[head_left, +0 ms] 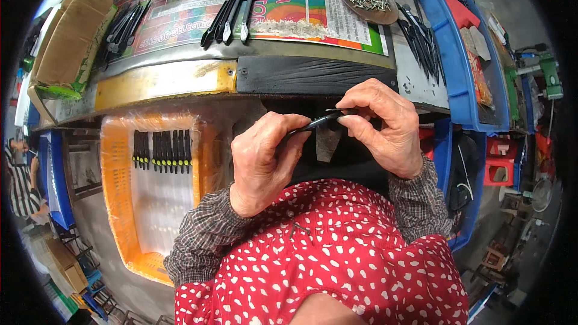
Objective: The person assembles small black plastic components by hand at a workshop table, taking parts from yellow bins and arranging them.
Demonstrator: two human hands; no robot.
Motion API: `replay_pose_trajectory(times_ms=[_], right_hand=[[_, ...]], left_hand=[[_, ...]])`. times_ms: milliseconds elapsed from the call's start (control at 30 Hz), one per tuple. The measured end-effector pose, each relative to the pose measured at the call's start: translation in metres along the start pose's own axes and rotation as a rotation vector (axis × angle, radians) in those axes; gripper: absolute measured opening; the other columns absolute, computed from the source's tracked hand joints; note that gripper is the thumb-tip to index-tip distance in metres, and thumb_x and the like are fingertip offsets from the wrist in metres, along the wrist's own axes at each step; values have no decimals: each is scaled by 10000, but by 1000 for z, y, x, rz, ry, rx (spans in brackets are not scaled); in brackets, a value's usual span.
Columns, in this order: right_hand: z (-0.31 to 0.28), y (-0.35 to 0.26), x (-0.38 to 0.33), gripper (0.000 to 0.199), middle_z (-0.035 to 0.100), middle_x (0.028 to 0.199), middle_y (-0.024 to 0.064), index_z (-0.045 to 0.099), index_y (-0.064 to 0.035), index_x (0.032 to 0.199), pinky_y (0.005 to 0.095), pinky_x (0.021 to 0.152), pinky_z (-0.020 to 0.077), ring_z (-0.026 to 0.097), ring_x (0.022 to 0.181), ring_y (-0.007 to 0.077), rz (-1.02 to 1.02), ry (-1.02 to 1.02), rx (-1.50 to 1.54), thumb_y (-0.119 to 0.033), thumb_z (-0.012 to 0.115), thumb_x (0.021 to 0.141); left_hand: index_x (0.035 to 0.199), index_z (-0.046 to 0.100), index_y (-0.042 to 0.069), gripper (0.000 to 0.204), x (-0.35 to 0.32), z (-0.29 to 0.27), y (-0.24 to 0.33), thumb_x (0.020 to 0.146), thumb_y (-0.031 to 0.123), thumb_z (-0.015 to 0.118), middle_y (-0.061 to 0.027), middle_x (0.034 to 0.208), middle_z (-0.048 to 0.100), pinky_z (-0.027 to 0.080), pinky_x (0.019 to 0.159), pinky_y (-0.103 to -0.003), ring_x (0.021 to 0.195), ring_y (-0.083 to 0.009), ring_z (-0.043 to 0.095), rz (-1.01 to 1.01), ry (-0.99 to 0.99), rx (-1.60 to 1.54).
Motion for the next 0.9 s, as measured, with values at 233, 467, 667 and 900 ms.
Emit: replay_pose_trajectory(times_ms=[233, 467, 667, 900], right_hand=[[10, 11, -2, 176, 619, 863, 70, 649, 22, 984, 244, 567, 474, 595, 682, 110, 143, -116, 124, 23, 701, 816], [16, 13, -3, 153, 639, 842, 79, 648, 32, 980, 249, 578, 490, 616, 681, 114, 135, -188, 59, 0, 694, 838], [19, 14, -1, 142, 642, 837, 82, 645, 44, 962, 257, 581, 502, 635, 680, 121, 133, -245, 84, -13, 699, 844], [23, 16, 0, 127, 624, 829, 80, 641, 58, 969, 232, 529, 506, 626, 612, 105, 128, -276, 129, 34, 670, 847]], left_hand=[[966, 672, 24, 237, -2, -2, 2, 758, -79, 723, -82, 810, 659, 465, 549, -262, 657, -172, 613, 70, -32, 124], [958, 678, 29, 260, -4, -1, -1, 730, -81, 733, -92, 827, 667, 490, 561, -289, 673, -210, 632, 124, -33, 128], [961, 687, 39, 268, -6, -2, -2, 722, -67, 742, -96, 823, 661, 508, 609, -318, 701, -241, 650, 170, -39, 181], [966, 690, 46, 272, -5, -1, -5, 721, -55, 748, -89, 817, 659, 509, 605, -320, 708, -238, 654, 198, -56, 173]])
Point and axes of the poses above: each hand's wrist, its own x-axis towards the middle knuckle, its own z-axis out of the palm, y = z × x, the point moved 6 cm from there along x, towards the middle knuckle
